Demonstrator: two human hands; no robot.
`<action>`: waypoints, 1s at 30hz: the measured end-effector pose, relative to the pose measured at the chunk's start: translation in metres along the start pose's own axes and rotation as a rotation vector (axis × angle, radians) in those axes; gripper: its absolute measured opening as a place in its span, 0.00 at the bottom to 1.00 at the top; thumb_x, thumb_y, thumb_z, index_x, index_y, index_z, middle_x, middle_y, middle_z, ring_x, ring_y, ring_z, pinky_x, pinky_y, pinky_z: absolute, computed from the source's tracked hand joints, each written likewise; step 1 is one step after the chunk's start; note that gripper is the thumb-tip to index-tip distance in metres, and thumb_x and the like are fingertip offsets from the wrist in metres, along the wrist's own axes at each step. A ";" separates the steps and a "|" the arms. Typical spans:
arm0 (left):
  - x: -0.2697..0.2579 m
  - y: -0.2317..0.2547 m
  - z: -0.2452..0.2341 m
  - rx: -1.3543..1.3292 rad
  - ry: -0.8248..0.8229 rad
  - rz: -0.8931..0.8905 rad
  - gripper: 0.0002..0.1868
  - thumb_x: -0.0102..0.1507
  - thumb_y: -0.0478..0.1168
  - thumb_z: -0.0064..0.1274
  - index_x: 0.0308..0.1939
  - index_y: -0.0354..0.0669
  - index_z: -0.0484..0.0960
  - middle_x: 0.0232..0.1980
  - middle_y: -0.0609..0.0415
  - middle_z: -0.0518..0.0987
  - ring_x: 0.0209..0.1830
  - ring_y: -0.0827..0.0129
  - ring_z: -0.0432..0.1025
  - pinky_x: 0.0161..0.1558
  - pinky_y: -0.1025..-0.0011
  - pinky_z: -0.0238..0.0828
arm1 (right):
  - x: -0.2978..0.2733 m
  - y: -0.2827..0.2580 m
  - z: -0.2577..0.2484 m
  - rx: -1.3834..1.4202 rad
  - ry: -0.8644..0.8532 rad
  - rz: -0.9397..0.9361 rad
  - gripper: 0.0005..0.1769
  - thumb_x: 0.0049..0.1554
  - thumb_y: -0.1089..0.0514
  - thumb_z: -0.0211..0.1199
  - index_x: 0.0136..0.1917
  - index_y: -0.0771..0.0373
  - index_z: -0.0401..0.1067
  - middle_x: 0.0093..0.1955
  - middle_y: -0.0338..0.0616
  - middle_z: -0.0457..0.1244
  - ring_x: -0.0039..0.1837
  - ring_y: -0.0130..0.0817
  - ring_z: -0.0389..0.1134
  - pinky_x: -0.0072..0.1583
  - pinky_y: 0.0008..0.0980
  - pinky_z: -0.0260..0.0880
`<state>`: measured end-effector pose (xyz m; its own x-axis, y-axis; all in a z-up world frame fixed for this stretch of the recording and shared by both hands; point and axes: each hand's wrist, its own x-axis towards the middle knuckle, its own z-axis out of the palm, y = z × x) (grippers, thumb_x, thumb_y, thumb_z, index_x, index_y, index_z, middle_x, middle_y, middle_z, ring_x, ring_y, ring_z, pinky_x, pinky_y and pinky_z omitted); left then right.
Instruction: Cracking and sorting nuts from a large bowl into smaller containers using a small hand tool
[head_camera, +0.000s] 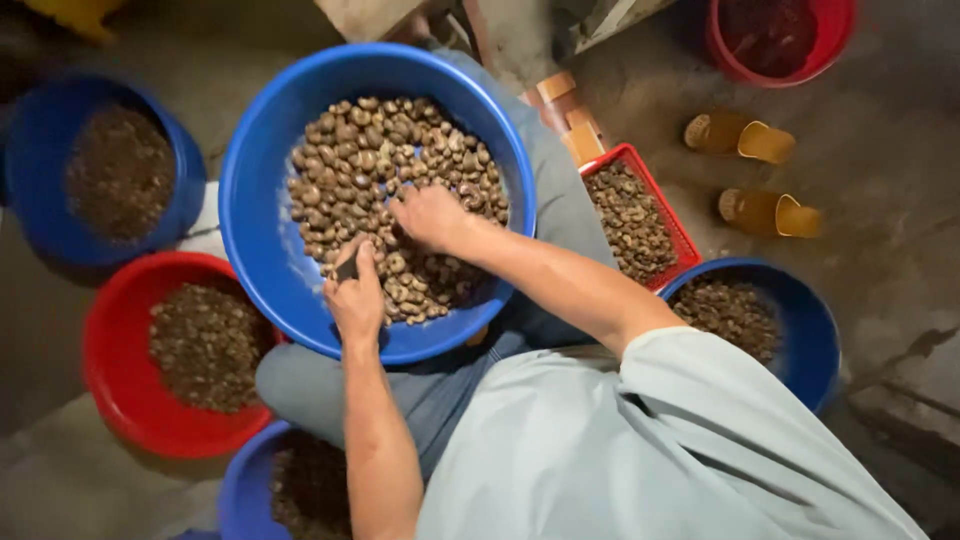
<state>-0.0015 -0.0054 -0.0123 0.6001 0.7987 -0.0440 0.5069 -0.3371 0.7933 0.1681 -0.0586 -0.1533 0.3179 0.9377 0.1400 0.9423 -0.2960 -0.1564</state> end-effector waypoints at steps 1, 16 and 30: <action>-0.003 0.000 0.002 -0.027 0.010 -0.002 0.16 0.74 0.49 0.51 0.56 0.44 0.86 0.38 0.43 0.87 0.45 0.48 0.82 0.47 0.52 0.78 | -0.003 -0.005 0.031 -0.100 0.023 0.012 0.11 0.59 0.55 0.52 0.52 0.53 0.73 0.43 0.51 0.66 0.38 0.51 0.73 0.34 0.52 0.70; 0.005 0.015 0.004 -0.254 0.031 -0.155 0.20 0.76 0.54 0.47 0.63 0.49 0.85 0.48 0.47 0.87 0.47 0.70 0.80 0.53 0.64 0.78 | 0.001 0.010 -0.092 1.127 -0.190 0.140 0.17 0.66 0.49 0.59 0.60 0.64 0.69 0.49 0.60 0.69 0.53 0.64 0.73 0.51 0.55 0.75; 0.006 0.009 0.008 -0.244 0.004 -0.017 0.18 0.77 0.50 0.49 0.61 0.43 0.84 0.57 0.35 0.82 0.52 0.50 0.80 0.54 0.53 0.79 | 0.001 0.004 -0.087 1.118 -0.261 0.137 0.15 0.64 0.50 0.59 0.61 0.58 0.69 0.49 0.57 0.70 0.49 0.55 0.73 0.50 0.50 0.74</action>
<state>0.0116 -0.0081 -0.0099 0.5902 0.8053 -0.0566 0.3518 -0.1935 0.9159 0.1815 -0.0745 -0.0685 0.2565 0.9577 -0.1307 0.2413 -0.1944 -0.9508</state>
